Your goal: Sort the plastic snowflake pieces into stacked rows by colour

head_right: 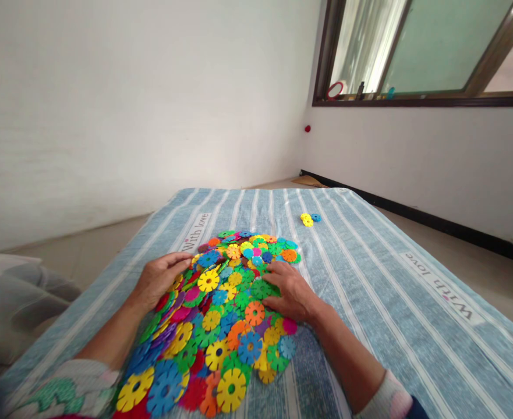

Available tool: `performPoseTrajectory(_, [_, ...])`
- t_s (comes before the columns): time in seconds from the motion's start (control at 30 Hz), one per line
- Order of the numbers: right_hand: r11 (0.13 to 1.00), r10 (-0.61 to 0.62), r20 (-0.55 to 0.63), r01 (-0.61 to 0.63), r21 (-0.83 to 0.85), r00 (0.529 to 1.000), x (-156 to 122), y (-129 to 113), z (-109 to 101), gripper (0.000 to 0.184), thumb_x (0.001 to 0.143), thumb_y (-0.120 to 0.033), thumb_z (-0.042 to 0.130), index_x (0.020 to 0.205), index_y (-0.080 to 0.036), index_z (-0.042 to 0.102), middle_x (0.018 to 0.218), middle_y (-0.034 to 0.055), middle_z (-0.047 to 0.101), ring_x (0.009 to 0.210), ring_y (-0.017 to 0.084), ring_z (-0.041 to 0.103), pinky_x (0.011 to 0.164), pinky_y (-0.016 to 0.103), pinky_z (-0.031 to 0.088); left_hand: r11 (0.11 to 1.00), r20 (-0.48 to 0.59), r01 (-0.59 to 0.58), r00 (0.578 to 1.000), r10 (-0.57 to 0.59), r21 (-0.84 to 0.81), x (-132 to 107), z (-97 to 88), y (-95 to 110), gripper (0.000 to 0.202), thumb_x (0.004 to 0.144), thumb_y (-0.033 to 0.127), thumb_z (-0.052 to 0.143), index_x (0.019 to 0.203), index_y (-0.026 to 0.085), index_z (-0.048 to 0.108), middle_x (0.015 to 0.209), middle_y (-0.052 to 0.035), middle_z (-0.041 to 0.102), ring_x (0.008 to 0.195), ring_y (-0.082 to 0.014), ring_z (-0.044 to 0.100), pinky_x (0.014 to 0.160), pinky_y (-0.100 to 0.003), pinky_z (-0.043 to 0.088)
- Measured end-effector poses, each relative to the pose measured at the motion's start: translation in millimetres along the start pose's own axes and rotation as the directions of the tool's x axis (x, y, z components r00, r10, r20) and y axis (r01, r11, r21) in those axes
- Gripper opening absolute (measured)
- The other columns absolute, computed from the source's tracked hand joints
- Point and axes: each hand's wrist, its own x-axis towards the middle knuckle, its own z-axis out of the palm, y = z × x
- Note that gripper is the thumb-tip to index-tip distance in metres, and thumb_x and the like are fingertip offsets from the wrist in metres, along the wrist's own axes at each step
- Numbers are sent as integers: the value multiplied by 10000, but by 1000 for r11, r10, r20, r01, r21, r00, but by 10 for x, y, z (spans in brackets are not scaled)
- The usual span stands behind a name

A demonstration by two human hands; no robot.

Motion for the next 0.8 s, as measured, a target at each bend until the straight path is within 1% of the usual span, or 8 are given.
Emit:
performPoseTrajectory(0.13, [1000, 12, -20, -12, -16, 1000, 16, 4, 35, 359, 720, -232, 718, 1075, -200, 672, 1227, 112, 591, 1188, 276, 519, 1020, 436, 413, 1000, -7, -1, 1000, 1, -5, -4, 0, 18, 412, 526, 486, 694, 820, 202, 745, 842, -27, 766, 792, -238, 684, 722, -296, 541])
performPoseTrajectory(0.3, [999, 30, -55, -31, -8, 998, 44, -7, 64, 355, 717, -246, 714, 1067, -202, 675, 1234, 117, 588, 1191, 282, 522, 1019, 443, 415, 1000, -8, -12, 1000, 12, 13, 12, -2, 3, 368, 550, 469, 672, 805, 213, 744, 831, -20, 764, 793, -229, 684, 726, -285, 537])
performPoseTrajectory(0.5, [1000, -1, -14, 1, -25, 1000, 78, -45, 41, 386, 700, -211, 709, 1084, -208, 669, 1265, 117, 566, 1193, 283, 509, 1019, 453, 410, 999, -20, -14, 1000, 15, 30, 5, 3, 15, 368, 545, 469, 677, 806, 220, 745, 831, -14, 766, 811, -240, 686, 754, -296, 538])
performPoseTrajectory(0.63, [999, 21, 0, -21, -41, 1000, 88, -63, 34, 394, 685, -204, 712, 1077, -203, 669, 1283, 124, 556, 1207, 294, 501, 1030, 470, 398, 999, -21, -14, 1000, 15, 45, -7, 3, 42, 356, 548, 461, 669, 798, 219, 745, 827, -14, 766, 819, -243, 685, 765, -296, 538])
performPoseTrajectory(0.73, [999, 42, 1, -42, -33, 999, 98, -79, 33, 380, 677, -203, 709, 1056, -194, 673, 1278, 133, 561, 1206, 302, 504, 1031, 479, 394, 997, -20, -34, 999, 35, 68, -11, 2, 54, 353, 560, 451, 658, 807, 217, 749, 827, -15, 767, 810, -232, 688, 757, -282, 538])
performPoseTrajectory(0.8, [999, 49, 0, -49, -21, 999, 111, -92, 31, 372, 665, -205, 709, 1035, -188, 671, 1274, 138, 564, 1206, 305, 507, 1031, 478, 392, 991, -57, -54, 997, 61, 119, -17, 5, 67, 333, 560, 447, 657, 787, 226, 757, 807, -9, 766, 788, -222, 691, 736, -268, 541])
